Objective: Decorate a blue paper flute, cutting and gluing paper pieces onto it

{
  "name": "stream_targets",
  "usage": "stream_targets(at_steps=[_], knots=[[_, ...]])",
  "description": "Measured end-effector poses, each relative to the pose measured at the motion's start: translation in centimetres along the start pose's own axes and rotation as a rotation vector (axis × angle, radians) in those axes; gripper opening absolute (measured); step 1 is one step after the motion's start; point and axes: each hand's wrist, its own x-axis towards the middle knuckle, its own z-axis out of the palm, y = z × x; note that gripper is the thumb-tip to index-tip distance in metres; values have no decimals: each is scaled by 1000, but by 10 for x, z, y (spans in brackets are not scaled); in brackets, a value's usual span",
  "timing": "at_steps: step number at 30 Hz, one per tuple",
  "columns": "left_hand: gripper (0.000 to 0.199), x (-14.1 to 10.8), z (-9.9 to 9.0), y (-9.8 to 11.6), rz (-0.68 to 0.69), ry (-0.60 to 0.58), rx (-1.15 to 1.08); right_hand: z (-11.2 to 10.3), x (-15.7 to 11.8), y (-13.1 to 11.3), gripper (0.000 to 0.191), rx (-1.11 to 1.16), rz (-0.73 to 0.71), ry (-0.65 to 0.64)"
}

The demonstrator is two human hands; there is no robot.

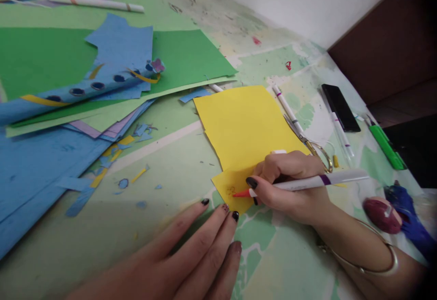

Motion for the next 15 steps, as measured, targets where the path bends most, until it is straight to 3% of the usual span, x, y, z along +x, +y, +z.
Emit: stream_targets(at_steps=[15], knots=[[42,0,0,-1,1,-6,-2,0,1,-1,32,12,35,17]])
